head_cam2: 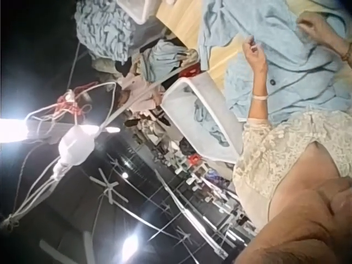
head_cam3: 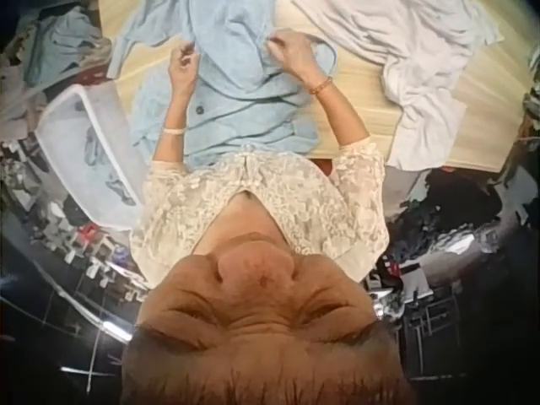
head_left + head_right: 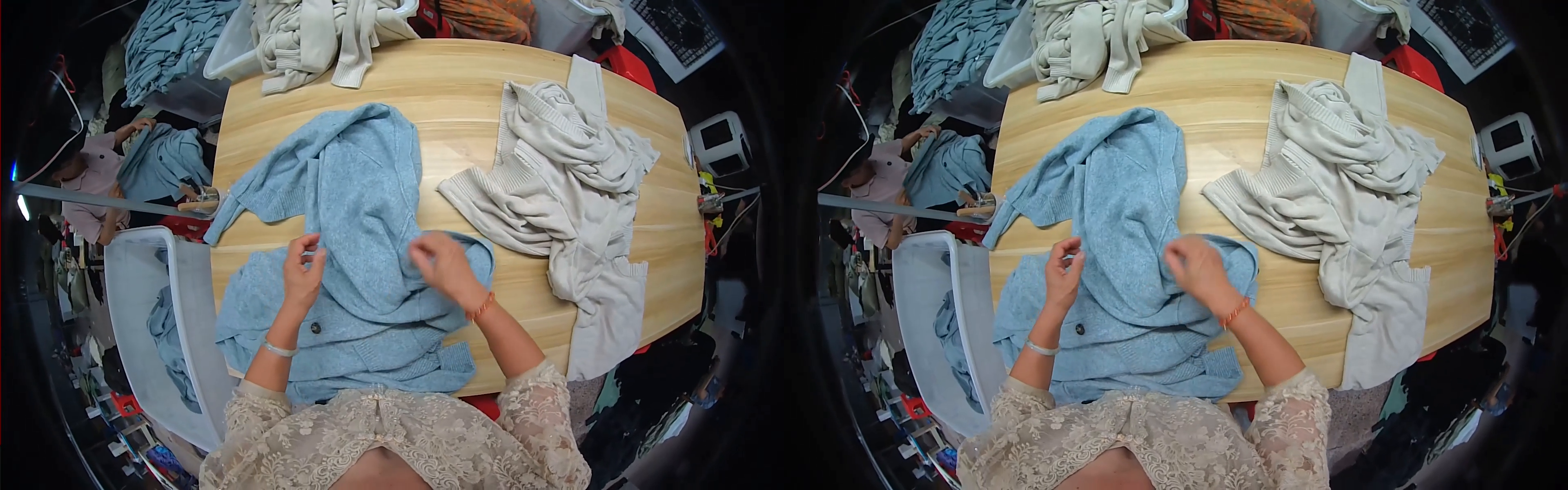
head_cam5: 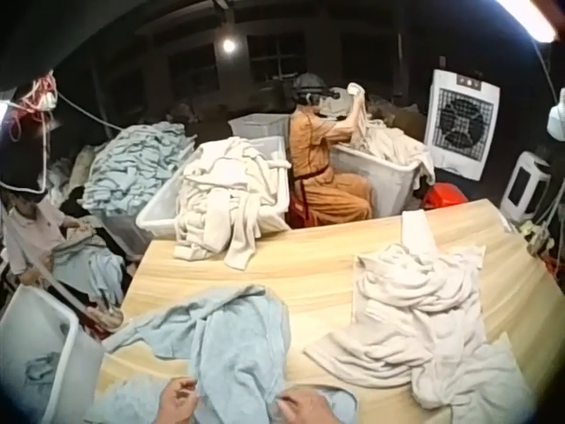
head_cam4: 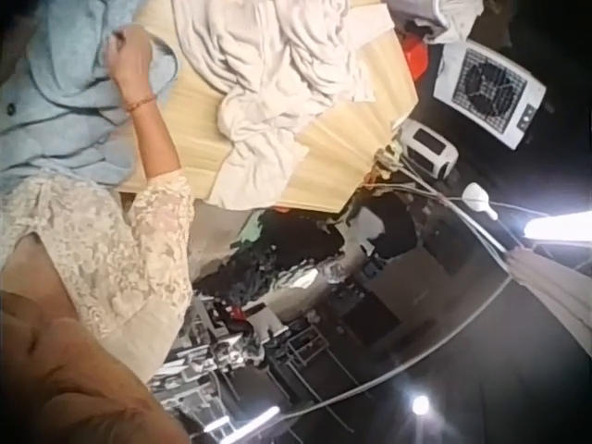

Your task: The recorder is buttoning up cardigans and sweaters on a wooden table within a textile factory.

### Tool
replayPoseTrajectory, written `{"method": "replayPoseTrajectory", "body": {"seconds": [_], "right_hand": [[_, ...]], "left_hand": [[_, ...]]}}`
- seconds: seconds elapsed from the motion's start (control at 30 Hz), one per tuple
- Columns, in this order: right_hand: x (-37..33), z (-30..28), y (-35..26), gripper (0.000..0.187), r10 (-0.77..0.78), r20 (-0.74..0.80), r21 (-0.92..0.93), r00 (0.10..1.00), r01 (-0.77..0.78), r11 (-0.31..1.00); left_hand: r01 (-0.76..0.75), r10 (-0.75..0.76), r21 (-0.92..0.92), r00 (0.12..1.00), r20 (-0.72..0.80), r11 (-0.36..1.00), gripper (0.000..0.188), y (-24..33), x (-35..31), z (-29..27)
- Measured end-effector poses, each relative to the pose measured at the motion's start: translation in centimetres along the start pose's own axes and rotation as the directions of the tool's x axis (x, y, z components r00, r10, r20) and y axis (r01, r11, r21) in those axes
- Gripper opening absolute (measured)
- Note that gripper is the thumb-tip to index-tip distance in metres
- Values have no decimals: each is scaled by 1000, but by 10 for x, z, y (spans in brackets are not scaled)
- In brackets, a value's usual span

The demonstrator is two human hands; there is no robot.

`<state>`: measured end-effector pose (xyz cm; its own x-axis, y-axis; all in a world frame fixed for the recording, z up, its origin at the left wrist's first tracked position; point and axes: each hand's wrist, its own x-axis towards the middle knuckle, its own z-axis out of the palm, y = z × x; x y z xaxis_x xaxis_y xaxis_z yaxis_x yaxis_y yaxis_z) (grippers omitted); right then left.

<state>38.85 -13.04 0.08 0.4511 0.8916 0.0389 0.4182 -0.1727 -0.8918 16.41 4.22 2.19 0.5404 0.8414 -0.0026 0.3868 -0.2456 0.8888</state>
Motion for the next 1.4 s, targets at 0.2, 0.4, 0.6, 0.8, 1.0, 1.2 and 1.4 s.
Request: {"method": "replayPoseTrajectory", "body": {"seconds": [0.2,0.4,0.6,0.8,1.0,1.2,1.4], "right_hand": [[58,35,58,47,168,-242,10,956,-171,985],[77,41,9,18,-20,-14,395,1000,24,918],[22,2,-80,10,-226,241,342,944,136,930],[-32,-64,-109,44,-140,313,-140,939,192,971],[-60,-106,-80,45,259,-98,-679,961,-255,689],[-79,-190,-42,35,-56,-553,-414,831,-216,884],[-95,-295,-54,45,54,-740,375,671,345,860]], "left_hand": [[-96,103,-61,986,131,994,28,34,1,43],[-395,363,150,909,203,906,45,81,25,27],[-637,375,65,529,761,768,62,110,60,-1],[-862,169,328,416,894,387,13,101,73,-31],[-658,149,750,737,660,-70,11,103,114,-71],[-375,241,745,927,288,552,18,191,125,-40],[113,430,-712,728,534,694,32,319,35,-18]]}}
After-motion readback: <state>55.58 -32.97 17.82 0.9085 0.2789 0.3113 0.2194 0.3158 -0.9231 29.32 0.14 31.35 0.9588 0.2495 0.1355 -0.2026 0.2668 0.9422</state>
